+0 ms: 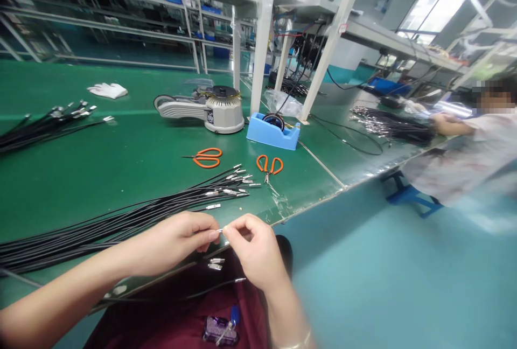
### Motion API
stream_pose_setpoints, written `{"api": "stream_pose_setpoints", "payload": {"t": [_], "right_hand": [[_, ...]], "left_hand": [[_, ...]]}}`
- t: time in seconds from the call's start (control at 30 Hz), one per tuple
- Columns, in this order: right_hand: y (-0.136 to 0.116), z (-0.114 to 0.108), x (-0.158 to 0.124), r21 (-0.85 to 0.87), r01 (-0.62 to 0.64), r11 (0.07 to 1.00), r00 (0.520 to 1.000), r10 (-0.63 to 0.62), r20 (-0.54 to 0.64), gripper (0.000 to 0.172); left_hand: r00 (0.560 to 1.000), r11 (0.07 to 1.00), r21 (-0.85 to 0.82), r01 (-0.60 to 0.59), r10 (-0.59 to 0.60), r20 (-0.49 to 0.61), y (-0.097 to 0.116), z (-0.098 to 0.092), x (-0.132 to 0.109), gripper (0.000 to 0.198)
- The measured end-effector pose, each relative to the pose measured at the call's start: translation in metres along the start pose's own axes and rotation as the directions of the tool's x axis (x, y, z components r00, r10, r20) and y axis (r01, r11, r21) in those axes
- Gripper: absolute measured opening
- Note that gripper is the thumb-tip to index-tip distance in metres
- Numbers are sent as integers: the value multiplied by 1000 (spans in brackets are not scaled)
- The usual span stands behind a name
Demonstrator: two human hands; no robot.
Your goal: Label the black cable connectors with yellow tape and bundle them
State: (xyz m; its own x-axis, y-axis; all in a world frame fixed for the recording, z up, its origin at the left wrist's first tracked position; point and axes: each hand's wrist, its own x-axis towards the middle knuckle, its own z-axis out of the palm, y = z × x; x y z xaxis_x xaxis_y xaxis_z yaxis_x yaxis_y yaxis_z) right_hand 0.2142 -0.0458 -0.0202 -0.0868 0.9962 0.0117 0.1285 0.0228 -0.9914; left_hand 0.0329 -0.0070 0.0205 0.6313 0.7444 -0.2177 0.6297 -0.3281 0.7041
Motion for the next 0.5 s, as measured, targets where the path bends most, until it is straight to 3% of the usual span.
{"api": "stream_pose_setpoints", "payload": {"t": [0.23, 0.33, 0.43, 0.5], "right_hand": [[2, 1, -3, -161, 68, 985, 996, -75, -38, 19], [3, 0, -6, -183, 39, 982, 999, -41, -11, 18], [7, 1, -15, -128, -21, 992, 1000, 23, 13, 18], [11, 2, -24, -112, -44, 993, 999, 46, 15, 19]], "left_hand": [[998, 993, 113, 27, -21, -55, 8, 12, 5, 31], [997, 990, 142, 20, -10, -70, 10, 17, 0, 31], [996, 988, 147, -56, 64, -54, 4, 10, -8, 35], [985, 978, 191, -80, 107, -135, -7, 0, -10, 33]]}}
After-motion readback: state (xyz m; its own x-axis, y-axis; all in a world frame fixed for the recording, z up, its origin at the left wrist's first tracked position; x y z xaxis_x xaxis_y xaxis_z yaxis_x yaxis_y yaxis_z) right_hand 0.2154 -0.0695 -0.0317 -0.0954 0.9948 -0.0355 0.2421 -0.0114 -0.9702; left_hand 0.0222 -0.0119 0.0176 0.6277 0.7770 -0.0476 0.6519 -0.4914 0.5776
